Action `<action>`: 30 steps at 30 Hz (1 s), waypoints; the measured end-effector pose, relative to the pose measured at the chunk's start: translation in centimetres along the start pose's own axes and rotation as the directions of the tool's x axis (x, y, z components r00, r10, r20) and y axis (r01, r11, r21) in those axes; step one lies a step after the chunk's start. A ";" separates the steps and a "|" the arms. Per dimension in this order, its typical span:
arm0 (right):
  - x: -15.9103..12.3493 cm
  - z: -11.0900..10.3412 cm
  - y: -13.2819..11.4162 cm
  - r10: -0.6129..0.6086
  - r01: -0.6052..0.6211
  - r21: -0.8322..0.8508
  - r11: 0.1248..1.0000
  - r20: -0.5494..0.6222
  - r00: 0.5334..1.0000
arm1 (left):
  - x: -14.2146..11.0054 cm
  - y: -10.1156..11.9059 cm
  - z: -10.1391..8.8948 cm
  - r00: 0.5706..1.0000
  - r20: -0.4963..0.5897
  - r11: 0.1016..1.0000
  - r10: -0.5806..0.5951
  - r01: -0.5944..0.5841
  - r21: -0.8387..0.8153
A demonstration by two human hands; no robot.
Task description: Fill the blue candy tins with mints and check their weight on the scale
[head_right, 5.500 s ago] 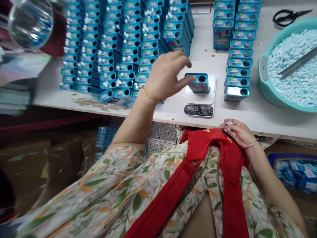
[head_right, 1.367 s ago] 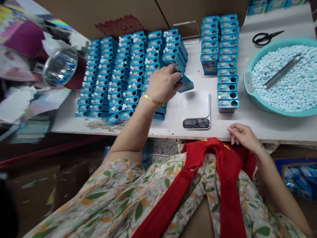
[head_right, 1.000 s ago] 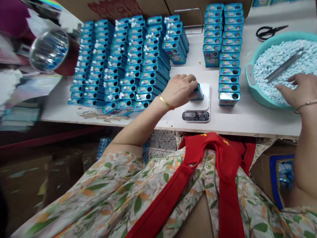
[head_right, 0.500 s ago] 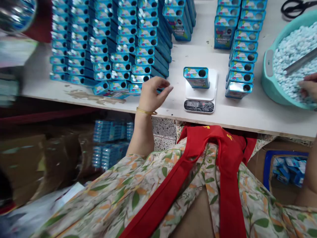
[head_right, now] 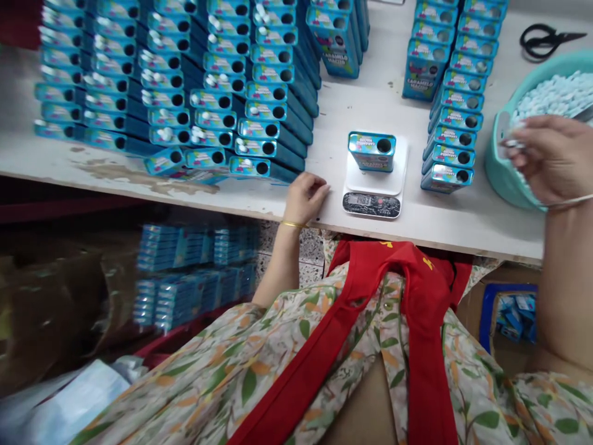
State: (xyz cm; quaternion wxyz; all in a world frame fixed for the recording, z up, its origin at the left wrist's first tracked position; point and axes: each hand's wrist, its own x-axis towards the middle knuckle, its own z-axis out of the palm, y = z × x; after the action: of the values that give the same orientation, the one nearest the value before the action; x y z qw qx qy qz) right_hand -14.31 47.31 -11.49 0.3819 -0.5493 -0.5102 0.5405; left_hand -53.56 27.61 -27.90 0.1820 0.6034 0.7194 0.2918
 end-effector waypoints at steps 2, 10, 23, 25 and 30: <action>-1.5 6.1 -2.1 0.014 -0.002 -0.085 0.996 0.139 0.990 | -0.1 0.0 0.2 1.000 0.001 1.000 -0.007 0.007 -0.001; -0.4 15.8 -2.4 -0.056 0.397 -0.568 0.721 0.523 0.850 | -0.6 0.1 0.5 0.999 -0.030 0.999 -0.019 0.018 -0.036; -0.4 16.8 -3.6 -0.104 0.411 -0.522 0.747 0.520 0.848 | -0.8 0.4 1.3 0.993 -0.091 0.997 -0.073 0.072 -0.015; -1.2 15.9 -4.3 -0.052 0.225 -0.335 0.915 0.455 0.889 | -0.8 0.4 1.5 0.993 -0.088 0.997 -0.080 0.081 0.000; -3.6 11.7 -2.7 0.219 -0.223 -0.028 0.974 0.335 0.916 | -0.9 0.4 1.7 0.992 -0.090 0.996 -0.086 0.088 0.022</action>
State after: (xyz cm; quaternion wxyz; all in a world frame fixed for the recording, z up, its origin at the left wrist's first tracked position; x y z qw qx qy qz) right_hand -25.88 42.80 -9.59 0.2287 -0.5014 -0.4996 0.6684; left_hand -52.07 27.14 -28.99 0.1546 0.5603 0.7560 0.3011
